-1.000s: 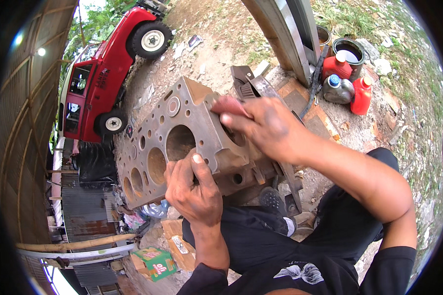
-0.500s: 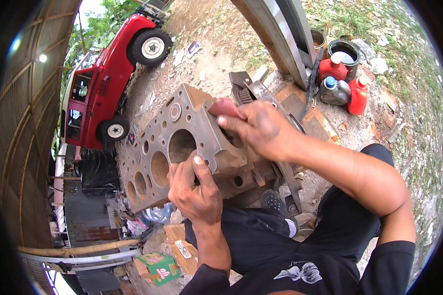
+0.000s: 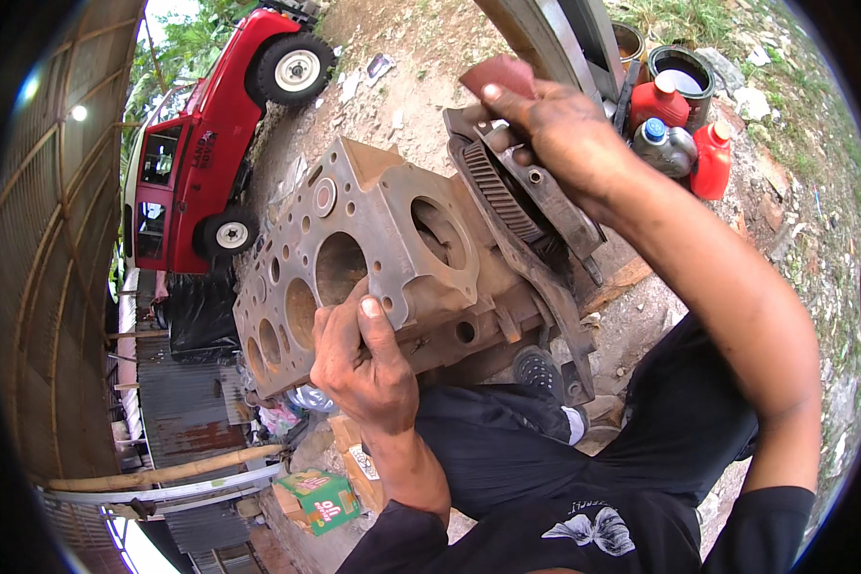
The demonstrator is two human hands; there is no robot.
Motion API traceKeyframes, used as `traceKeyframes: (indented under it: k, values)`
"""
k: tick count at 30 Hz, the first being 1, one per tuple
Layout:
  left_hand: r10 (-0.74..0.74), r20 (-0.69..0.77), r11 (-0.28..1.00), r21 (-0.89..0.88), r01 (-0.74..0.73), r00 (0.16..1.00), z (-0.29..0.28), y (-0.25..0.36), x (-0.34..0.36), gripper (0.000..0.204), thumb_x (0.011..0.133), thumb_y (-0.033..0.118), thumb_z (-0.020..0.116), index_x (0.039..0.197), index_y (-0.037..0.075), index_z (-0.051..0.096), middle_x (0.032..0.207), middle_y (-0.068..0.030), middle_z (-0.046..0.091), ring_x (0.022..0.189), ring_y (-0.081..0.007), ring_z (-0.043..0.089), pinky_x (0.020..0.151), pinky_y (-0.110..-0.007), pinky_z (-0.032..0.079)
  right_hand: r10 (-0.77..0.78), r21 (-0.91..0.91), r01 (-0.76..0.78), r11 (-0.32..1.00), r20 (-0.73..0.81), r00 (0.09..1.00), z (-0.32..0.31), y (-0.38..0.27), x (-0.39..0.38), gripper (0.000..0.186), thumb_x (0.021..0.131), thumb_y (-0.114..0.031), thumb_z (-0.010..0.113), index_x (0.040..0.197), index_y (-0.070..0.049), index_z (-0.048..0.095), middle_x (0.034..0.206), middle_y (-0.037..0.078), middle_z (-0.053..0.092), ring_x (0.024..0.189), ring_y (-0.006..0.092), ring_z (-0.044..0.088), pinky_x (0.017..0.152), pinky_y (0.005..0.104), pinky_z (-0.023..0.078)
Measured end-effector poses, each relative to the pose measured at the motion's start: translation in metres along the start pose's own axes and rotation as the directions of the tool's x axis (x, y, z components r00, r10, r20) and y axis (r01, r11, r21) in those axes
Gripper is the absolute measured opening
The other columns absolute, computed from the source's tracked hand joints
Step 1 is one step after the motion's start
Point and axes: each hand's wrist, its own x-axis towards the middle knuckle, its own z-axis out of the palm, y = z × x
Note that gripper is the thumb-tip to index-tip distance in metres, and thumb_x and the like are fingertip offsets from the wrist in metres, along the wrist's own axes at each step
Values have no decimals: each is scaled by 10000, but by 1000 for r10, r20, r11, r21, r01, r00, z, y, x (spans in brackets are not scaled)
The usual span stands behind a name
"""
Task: The person sands the surface of a metal engine block using a sanding block. They move the sanding block across the flat top and around the cylinder openings, then wipe the surface with their hand to remove debris.
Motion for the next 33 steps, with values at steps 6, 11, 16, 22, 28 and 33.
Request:
traceKeyframes:
  k: [6,11,16,22,28,33]
  values:
    - [-148,29,989,-6,148,989,-3,9,1,278,1072,181,635,1091,-46,794,840,-138,726,758,-257,645,730,-406,522,-14,-387,-16,922,-73,997,-53,-13,-24,338,1071,-414,720,1091,-77,728,778,-85,407,694,49,369,636,265,309]
    - [-172,49,984,53,169,984,-4,15,6,279,1070,192,637,1015,-46,770,854,-153,719,745,-302,647,707,-425,507,93,-525,-145,839,-124,988,-87,-4,-29,461,990,-500,785,1095,-51,787,709,-38,536,674,84,510,685,290,473]
    - [-88,41,992,93,84,995,5,15,8,350,1107,252,562,1031,-44,733,843,-177,683,789,-361,606,743,-479,472,226,-609,-160,777,32,974,-80,16,-35,442,1092,-407,681,1315,-37,774,935,65,770,881,145,694,878,331,554]
    - [-127,120,986,126,112,985,6,22,15,351,1121,236,523,1034,-52,703,885,-209,665,817,-397,580,777,-499,456,-255,-432,340,836,242,936,-18,87,-51,399,1100,-314,656,1338,-4,737,1190,263,783,1110,361,774,966,451,583]
    - [-48,115,999,28,45,992,6,13,11,395,1132,264,494,1019,-59,690,892,-201,669,834,-408,582,775,-509,453,-351,-482,412,773,216,911,1,95,-67,332,1057,-243,693,1259,13,754,1092,268,771,1057,459,741,917,462,591]
    - [-100,132,993,71,91,986,5,17,11,419,1131,271,481,1006,-68,692,880,-211,663,820,-414,580,769,-510,453,-420,-406,462,788,194,887,6,100,-80,325,1059,-234,687,1260,13,750,1040,276,762,1023,465,740,891,481,585]
